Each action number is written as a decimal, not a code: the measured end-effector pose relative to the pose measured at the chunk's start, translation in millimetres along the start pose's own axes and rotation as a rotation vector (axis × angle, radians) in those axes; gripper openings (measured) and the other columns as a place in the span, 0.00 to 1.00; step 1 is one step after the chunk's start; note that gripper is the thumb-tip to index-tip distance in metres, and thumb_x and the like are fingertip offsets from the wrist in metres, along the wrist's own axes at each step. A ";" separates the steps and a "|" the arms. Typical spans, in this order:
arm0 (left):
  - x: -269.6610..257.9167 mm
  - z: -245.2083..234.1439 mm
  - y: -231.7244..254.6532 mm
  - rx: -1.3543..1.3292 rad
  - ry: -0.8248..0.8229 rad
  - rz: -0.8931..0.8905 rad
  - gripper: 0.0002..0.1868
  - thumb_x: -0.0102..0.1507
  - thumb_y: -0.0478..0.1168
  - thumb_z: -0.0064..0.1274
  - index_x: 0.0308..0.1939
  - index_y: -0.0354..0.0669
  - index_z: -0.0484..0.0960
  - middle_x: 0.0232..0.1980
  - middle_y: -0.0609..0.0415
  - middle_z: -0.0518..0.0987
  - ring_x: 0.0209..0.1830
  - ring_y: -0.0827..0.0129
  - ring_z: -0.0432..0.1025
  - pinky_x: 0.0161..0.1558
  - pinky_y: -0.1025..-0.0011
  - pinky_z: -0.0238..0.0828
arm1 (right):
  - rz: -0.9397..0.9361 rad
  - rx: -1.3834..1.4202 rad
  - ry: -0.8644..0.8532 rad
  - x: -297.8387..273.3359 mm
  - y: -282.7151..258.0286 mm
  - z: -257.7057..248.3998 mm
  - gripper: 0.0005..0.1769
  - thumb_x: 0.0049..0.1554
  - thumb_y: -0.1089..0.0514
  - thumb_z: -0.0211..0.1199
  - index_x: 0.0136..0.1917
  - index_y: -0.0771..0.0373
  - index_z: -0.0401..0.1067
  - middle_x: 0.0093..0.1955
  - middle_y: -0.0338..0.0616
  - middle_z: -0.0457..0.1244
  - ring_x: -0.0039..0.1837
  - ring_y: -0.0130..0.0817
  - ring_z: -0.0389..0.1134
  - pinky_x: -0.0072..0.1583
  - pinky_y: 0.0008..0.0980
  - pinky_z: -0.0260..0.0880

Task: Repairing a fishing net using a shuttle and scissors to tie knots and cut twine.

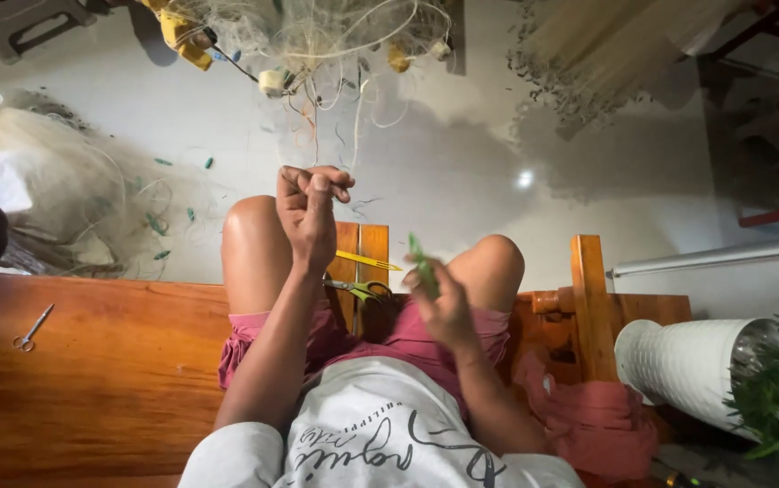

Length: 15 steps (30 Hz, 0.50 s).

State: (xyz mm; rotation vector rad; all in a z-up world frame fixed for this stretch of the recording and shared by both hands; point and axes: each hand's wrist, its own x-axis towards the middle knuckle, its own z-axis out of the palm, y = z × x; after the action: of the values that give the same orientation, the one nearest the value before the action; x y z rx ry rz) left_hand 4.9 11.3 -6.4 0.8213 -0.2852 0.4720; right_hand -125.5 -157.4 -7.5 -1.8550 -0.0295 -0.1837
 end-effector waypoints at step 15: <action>1.4 -1.4 -7.7 0.303 -0.002 0.142 0.20 0.67 0.33 0.56 0.33 0.50 0.58 0.31 0.50 0.77 0.25 0.77 0.63 0.28 0.79 0.58 | -0.434 0.646 -0.030 -17.9 -13.9 7.3 0.12 0.56 0.67 0.63 0.35 0.80 0.76 0.25 0.52 0.60 0.26 0.30 0.54 0.33 0.28 0.62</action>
State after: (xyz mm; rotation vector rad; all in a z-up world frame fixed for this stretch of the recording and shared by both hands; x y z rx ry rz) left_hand 10.1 8.2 -11.6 1.1011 -0.2786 0.6574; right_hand -144.0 -145.1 1.1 -1.1853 -0.4621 -0.3955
